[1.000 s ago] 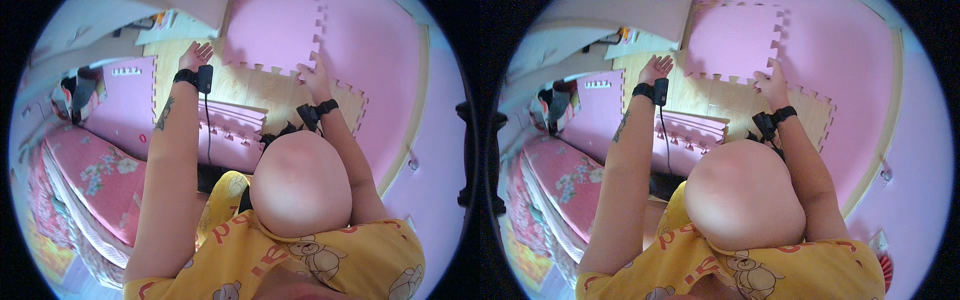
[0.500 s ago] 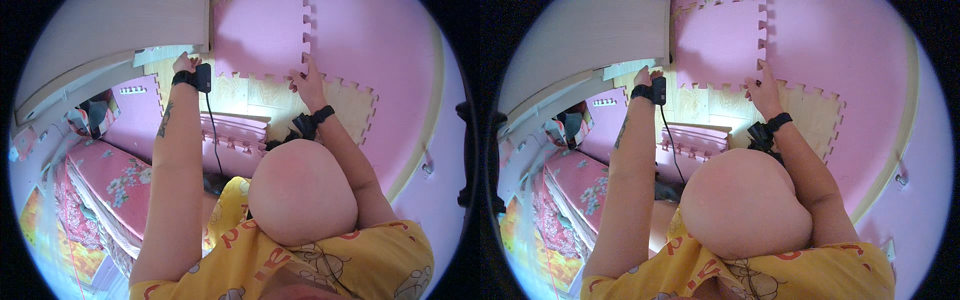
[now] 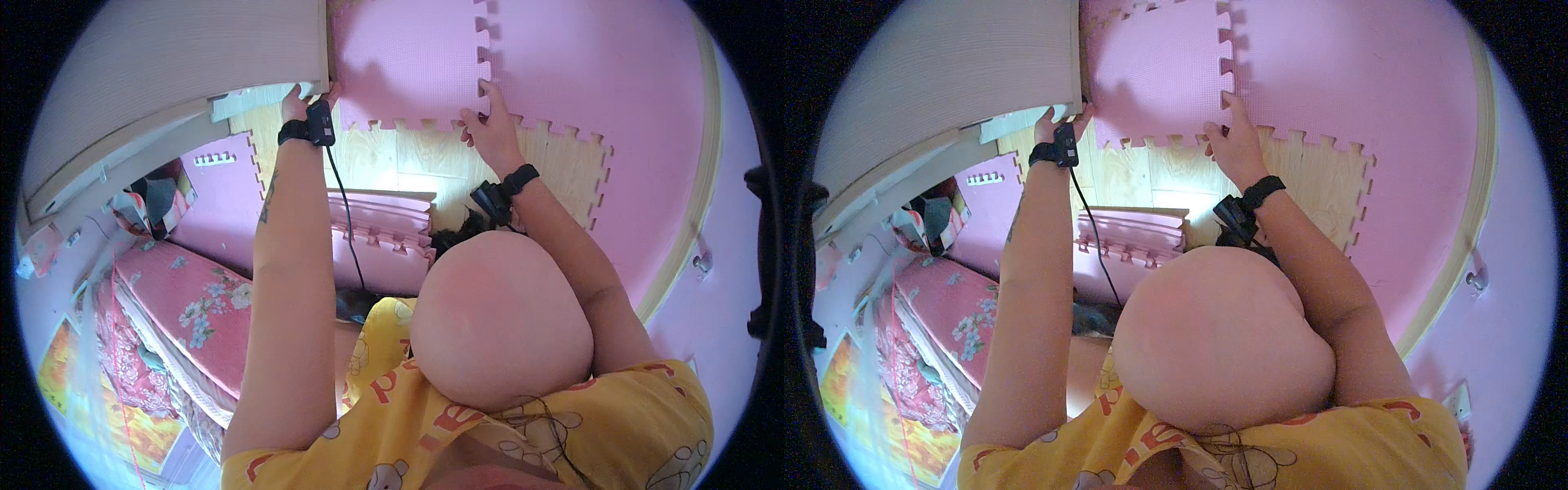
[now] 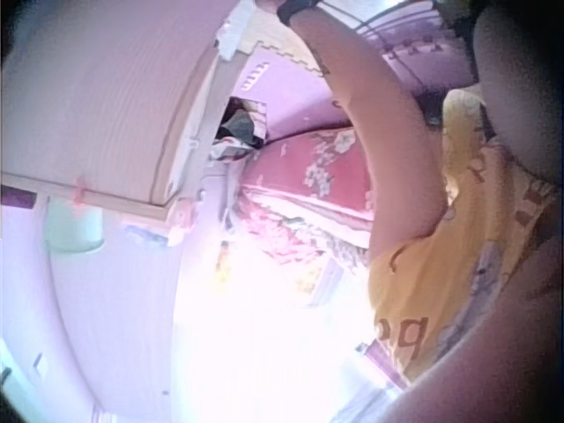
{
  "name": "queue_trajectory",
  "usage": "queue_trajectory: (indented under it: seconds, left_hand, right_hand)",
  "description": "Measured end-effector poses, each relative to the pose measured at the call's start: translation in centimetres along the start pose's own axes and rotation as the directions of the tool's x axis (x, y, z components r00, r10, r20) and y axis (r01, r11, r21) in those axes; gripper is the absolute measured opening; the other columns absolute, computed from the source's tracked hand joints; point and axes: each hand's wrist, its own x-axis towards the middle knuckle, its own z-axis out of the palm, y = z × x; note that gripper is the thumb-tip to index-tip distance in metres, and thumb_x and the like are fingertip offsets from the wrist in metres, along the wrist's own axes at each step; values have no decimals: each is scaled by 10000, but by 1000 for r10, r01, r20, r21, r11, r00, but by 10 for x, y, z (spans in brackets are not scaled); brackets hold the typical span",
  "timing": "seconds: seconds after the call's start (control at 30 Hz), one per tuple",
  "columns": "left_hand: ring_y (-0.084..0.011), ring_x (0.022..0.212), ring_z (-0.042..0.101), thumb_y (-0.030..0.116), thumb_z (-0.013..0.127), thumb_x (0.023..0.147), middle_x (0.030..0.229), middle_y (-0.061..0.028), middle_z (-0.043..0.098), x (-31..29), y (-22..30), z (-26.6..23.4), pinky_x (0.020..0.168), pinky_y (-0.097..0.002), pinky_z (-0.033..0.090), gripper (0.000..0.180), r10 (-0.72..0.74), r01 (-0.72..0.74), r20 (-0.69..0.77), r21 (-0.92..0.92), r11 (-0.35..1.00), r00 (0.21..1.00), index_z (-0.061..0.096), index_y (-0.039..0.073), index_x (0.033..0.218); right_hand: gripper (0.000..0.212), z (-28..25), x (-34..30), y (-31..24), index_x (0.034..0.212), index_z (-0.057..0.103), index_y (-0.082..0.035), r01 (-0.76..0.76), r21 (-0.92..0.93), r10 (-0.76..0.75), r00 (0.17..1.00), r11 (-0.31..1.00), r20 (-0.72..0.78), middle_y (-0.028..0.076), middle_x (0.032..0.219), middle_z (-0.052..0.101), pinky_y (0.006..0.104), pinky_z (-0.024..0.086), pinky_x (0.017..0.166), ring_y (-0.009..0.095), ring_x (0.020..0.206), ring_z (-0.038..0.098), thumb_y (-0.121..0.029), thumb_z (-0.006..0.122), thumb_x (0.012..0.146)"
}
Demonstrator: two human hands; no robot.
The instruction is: The person sits on the floor and assembles pink interlocking foam mats by connecting their edges. They handle the mats one at a time, aligning and pressing the puzzle-style edges together to form a continuous floor surface.
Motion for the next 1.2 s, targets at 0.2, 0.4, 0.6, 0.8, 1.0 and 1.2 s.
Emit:
queue_trajectory:
  seconds: [0.2,0.4,0.6,0.8,1.0,1.2]
  left_hand:
    - [-486,1153,514,309,452,1021,1293,-330,414,13,-3,-5,978,-646,466,546,118,-117,-81,12,993,990,210,1,1401]
    - [-498,960,613,313,391,1034,1159,-402,487,17,-1,-8,829,-597,568,549,187,-175,-56,173,969,981,182,-78,1356]
    - [-505,978,597,335,419,1021,1175,-392,473,17,-1,-5,853,-616,543,562,183,-169,-69,174,970,981,203,-74,1340]
    - [-473,938,618,425,363,1018,1100,-368,536,20,1,-4,811,-591,531,623,195,-162,-86,295,942,977,265,-115,1314]
    - [-450,851,644,372,294,1041,1033,-349,564,24,4,-6,762,-557,557,580,227,-196,-31,401,895,973,325,-164,1258]
    - [-433,821,653,373,308,1041,987,-323,585,23,3,-6,704,-522,595,555,261,-260,70,509,821,963,403,-155,1183]
  right_hand:
    - [548,4,-4,1,1435,330,-89,74,-25,-75,996,997,-43,91,822,626,283,490,514,126,600,587,-47,586,952]
    - [553,2,-6,3,1443,329,-59,85,-62,-88,995,994,-50,93,851,614,295,494,535,135,606,576,-43,583,952]
    - [525,8,-1,10,1427,354,-45,167,-150,-182,979,974,-88,140,990,602,304,506,574,157,645,592,-29,571,950]
    - [533,12,2,22,1436,353,-52,96,-243,-120,989,965,-86,159,988,607,329,519,606,171,660,602,-48,570,949]
    - [542,21,6,23,1454,339,-62,153,-308,-200,972,939,-127,138,879,624,335,525,618,169,652,600,-69,562,959]
    - [574,19,3,22,1439,333,-32,68,-186,-89,990,980,-108,294,1076,628,442,525,824,402,908,664,-66,577,920]
